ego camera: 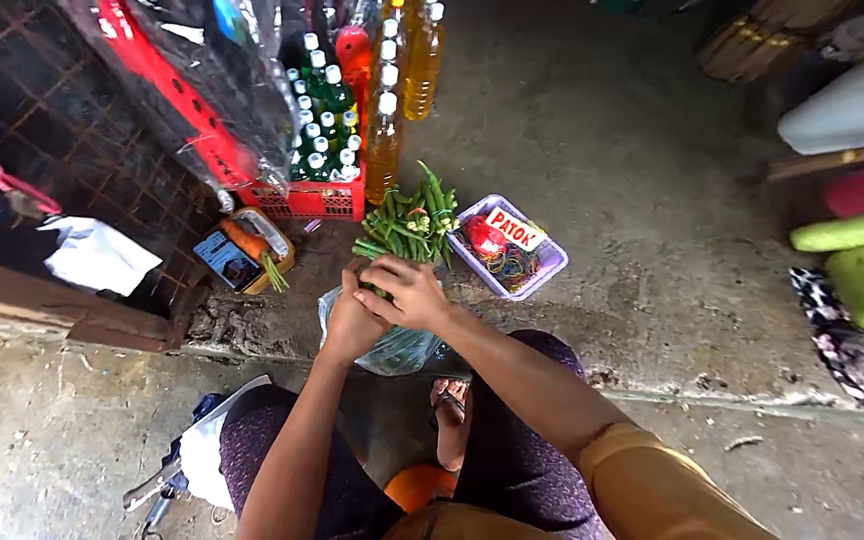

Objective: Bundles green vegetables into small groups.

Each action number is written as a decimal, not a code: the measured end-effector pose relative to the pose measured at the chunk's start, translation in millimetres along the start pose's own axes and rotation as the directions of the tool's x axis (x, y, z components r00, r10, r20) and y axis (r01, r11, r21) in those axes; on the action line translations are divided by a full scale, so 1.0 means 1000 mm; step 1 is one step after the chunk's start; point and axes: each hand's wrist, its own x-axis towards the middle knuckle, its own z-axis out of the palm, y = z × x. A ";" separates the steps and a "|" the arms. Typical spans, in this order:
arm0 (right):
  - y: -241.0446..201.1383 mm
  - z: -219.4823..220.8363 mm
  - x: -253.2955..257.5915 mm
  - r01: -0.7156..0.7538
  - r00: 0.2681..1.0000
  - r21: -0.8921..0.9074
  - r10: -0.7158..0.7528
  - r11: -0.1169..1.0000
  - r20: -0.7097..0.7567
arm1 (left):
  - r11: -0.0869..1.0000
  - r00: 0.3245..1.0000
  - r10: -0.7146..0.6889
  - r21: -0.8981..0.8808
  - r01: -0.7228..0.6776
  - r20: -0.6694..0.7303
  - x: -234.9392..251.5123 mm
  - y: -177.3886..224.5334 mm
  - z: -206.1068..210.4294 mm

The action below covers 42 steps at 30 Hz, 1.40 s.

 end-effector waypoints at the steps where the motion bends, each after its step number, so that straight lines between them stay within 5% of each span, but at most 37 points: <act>1: 0.001 -0.001 -0.001 0.008 1.000 0.021 -0.008 1.000 -0.017 | 0.998 0.998 -0.029 -0.057 0.032 0.048 -0.001 0.002 0.000; 8: 0.004 -0.014 -0.005 0.020 1.000 0.064 -0.021 0.998 0.005 | 0.833 0.965 -0.079 -0.516 0.201 0.249 -0.008 -0.003 0.014; 11: 0.012 -0.031 -0.005 -0.175 0.949 0.193 0.113 0.966 0.296 | 0.792 0.955 -0.172 -0.543 0.279 0.240 -0.010 -0.001 0.030; 14: 0.045 -0.071 0.000 -0.609 0.753 0.322 0.401 0.725 0.521 | 0.794 0.945 -0.230 -0.516 0.320 0.231 -0.007 -0.005 0.028; 16: 0.105 -0.092 -0.023 -0.774 0.627 0.218 0.671 0.594 0.395 | 0.791 0.952 -0.249 -0.529 0.306 0.179 -0.005 -0.008 0.020; 18: 0.174 -0.104 -0.063 -0.878 0.450 -0.083 0.871 0.472 0.199 | 0.788 0.957 -0.260 -0.544 0.288 0.131 -0.003 -0.009 0.011; 20: 0.220 -0.099 -0.107 -0.918 0.231 -0.313 0.970 0.242 0.075 | 0.782 0.957 -0.264 -0.556 0.283 0.116 -0.001 -0.013 0.007; 22: 0.245 -0.087 -0.135 -0.910 0.120 -0.394 0.991 0.132 0.056 | 0.781 0.955 -0.274 -0.551 0.292 0.118 0.001 -0.017 0.007; 25: 0.246 -0.076 -0.144 -0.876 0.132 -0.460 0.990 0.141 0.053 | 0.776 0.947 -0.300 -0.548 0.313 0.115 0.003 -0.019 0.005; 30: 0.233 -0.108 -0.142 -0.928 0.338 -0.217 0.931 0.304 -0.140 | 0.785 0.941 -0.330 -0.533 0.315 0.069 0.009 -0.017 -0.003; 33: 0.225 -0.126 -0.141 -0.939 0.275 0.144 0.932 0.313 -0.236 | 0.764 0.936 -0.345 -0.560 0.321 0.066 0.010 -0.019 -0.006; 35: 0.212 -0.132 -0.133 -0.787 0.168 0.558 0.961 0.265 -0.219 | 0.744 0.938 -0.338 -0.587 0.319 0.080 0.009 -0.021 -0.006; 37: 0.194 -0.139 -0.122 -0.416 0.182 0.897 0.980 0.147 -0.076 | 0.730 0.940 -0.327 -0.605 0.318 0.099 0.008 -0.022 -0.006; 39: 0.174 -0.142 -0.104 -0.180 0.260 0.983 0.965 0.031 0.017 | 0.714 0.940 -0.322 -0.623 0.319 0.112 0.006 -0.020 -0.007; 42: 0.136 -0.141 -0.064 -0.185 0.377 0.982 0.919 -0.047 0.115 | 0.703 0.945 -0.305 -0.642 0.306 0.117 0.003 -0.017 -0.008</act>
